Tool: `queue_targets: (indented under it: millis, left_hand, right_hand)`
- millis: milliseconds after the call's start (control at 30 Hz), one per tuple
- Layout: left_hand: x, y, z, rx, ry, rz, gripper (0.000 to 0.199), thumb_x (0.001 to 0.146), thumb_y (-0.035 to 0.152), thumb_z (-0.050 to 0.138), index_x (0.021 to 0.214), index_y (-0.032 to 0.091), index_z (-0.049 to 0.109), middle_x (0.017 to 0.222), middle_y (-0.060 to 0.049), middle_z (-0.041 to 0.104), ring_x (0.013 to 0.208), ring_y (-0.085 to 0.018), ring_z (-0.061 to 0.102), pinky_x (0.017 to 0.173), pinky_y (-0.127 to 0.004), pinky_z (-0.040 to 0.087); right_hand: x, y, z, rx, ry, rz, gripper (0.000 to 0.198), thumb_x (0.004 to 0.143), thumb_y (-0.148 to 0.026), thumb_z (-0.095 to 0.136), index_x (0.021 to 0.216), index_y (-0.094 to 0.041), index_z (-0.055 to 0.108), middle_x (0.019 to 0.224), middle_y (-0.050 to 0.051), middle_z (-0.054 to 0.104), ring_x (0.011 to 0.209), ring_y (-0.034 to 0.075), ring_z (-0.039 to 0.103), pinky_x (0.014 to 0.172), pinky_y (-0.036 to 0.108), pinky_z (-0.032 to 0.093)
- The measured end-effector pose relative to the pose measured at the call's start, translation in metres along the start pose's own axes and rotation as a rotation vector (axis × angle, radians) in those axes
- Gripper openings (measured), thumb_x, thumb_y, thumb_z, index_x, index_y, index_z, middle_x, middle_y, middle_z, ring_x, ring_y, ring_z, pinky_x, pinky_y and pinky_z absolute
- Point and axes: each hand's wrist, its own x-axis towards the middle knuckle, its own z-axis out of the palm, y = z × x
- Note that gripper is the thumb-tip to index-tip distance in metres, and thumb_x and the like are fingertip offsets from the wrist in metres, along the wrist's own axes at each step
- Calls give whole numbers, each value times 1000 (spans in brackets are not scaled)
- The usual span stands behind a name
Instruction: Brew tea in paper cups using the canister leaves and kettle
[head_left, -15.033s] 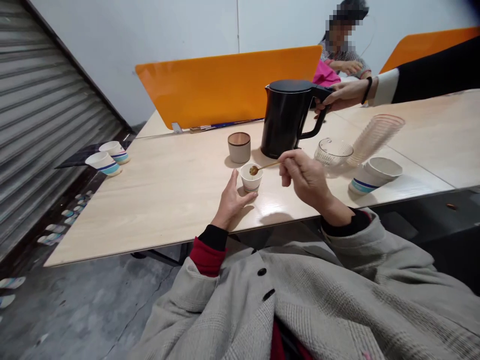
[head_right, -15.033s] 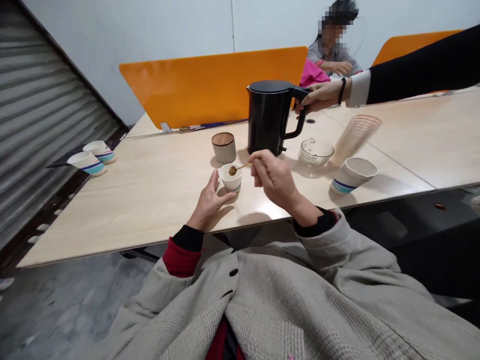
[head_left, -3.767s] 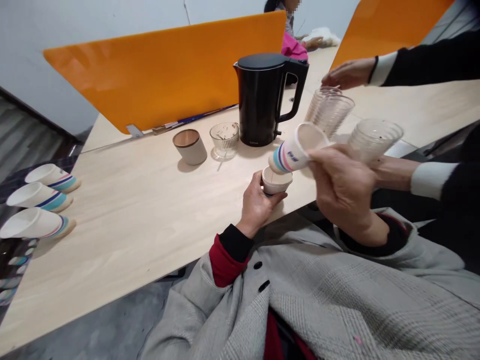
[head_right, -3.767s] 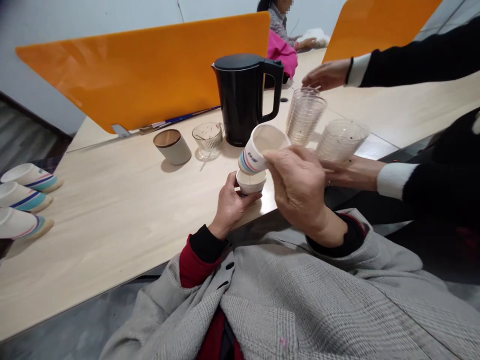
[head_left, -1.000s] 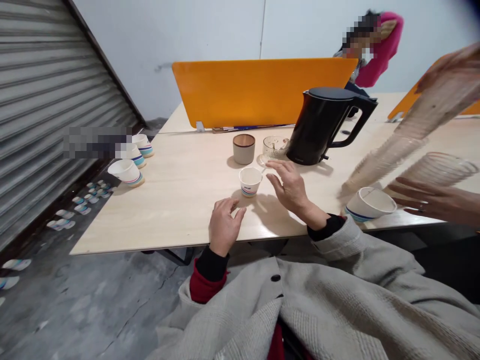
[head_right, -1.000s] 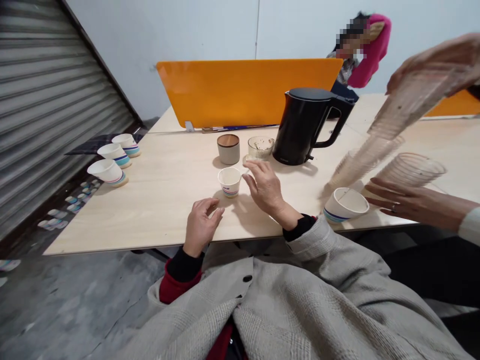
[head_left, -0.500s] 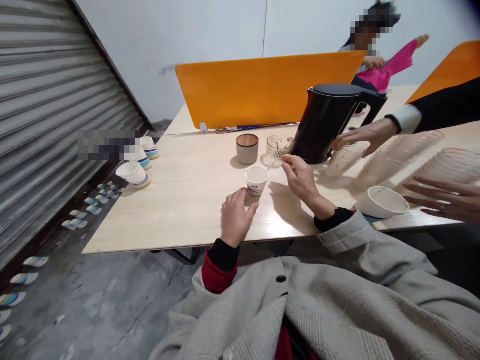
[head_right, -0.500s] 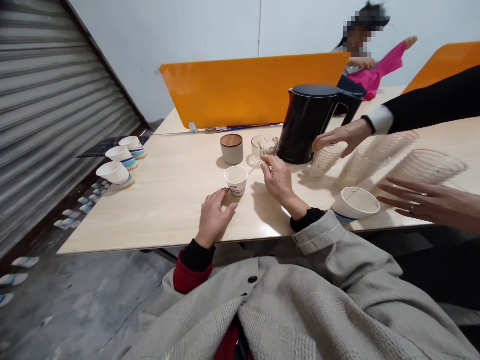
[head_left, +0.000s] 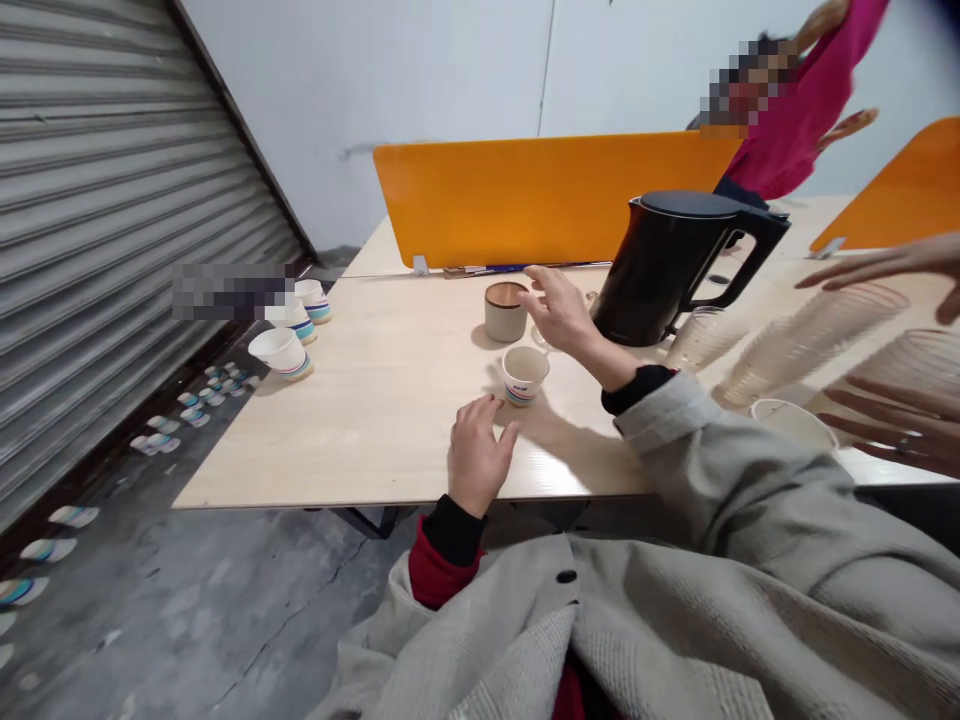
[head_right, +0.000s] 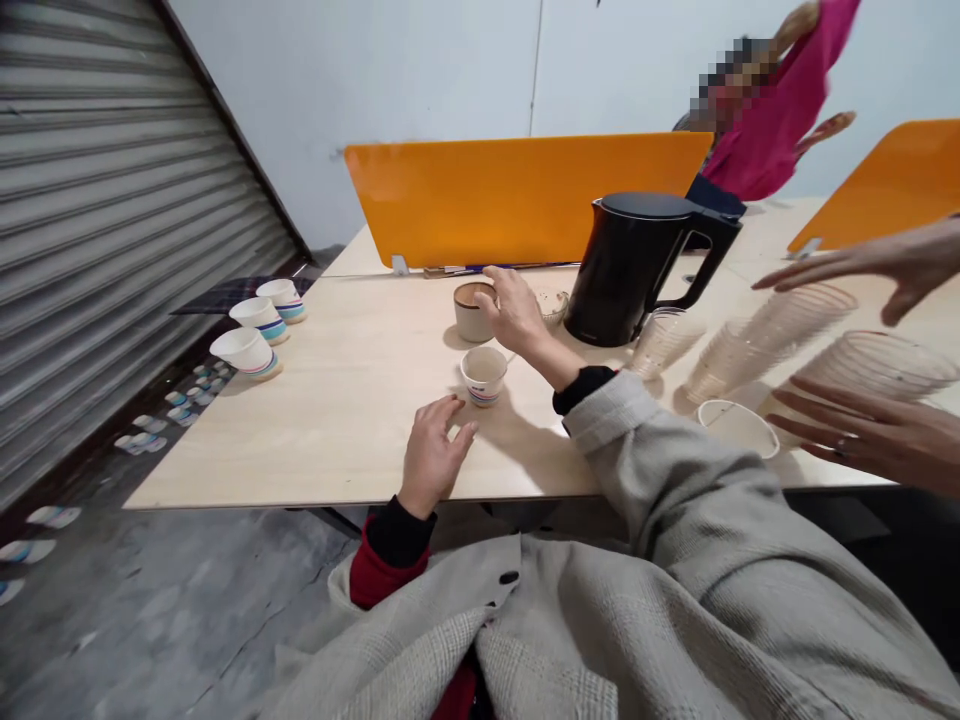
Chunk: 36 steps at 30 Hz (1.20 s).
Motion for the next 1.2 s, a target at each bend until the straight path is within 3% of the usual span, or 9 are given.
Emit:
queue_targets:
  millis: [100,233,400,533,600,733,933,1067,1200]
  left_hand:
    - [-1,1,-2,-14,-10,4,28,96,25,73,124,20,74,138,-14,74,135,-34,63,117,-55,53]
    - [-3,4,-5,-39,-24,-8,27,97,25,74,123,19,74,139,-15,74,136,-34,62,117,-55,52]
    - [-4,8,-6,-77,-36,-23,28,96,26,75,123,21,73,139,-14,74,136,-35,62,118,-57,51]
    - [-5,9,-8,-95,-59,-29,29,96,27,76,124,22,73,139,-14,74,137,-36,62,119,-58,51]
    - [-4,10,-10,-96,-71,-34,28,96,26,76,124,22,73,139,-14,74,138,-36,61,120,-58,50]
    - [-3,13,-12,-75,-84,-48,27,96,24,76,122,20,74,138,-14,75,137,-36,62,120,-57,51]
    - [-3,11,-9,-64,-52,-38,26,94,22,78,120,19,75,135,-14,76,135,-34,63,119,-55,52]
    - [-3,4,-9,-124,-3,-30,25,94,23,78,118,20,76,132,-13,77,131,-34,65,117,-55,53]
    - [-4,-4,-10,-315,110,-58,21,96,29,74,116,22,76,127,-11,79,125,-30,69,113,-48,54]
  right_hand:
    - [30,-4,23,-95,-115,-1,57,103,-39,58,152,-10,59,155,24,59,147,38,53,126,54,42]
    - [49,2,46,-187,-247,41,64,98,-38,69,153,-8,57,165,27,48,155,42,42,126,57,38]
    - [54,17,59,-207,-257,69,68,88,-50,85,138,-9,64,157,31,51,142,44,52,117,59,45]
    - [54,23,68,-181,-209,42,67,92,-74,72,114,-11,66,138,26,64,123,30,60,110,45,48]
    - [54,23,70,-187,-205,52,66,95,-73,67,113,-10,65,133,24,65,122,28,59,110,44,47]
    - [54,18,68,-252,-223,104,62,93,-59,77,130,-11,65,137,25,61,129,41,55,107,56,48]
    - [69,3,33,-255,-108,29,74,90,-49,77,152,-16,54,146,24,54,135,47,45,113,68,41]
    - [62,-30,-19,-198,1,-35,75,95,-54,76,156,-20,49,148,21,50,138,44,41,117,72,37]
    - [15,-69,-82,-240,52,-107,79,91,-54,81,155,-17,52,142,17,54,137,43,46,120,71,37]
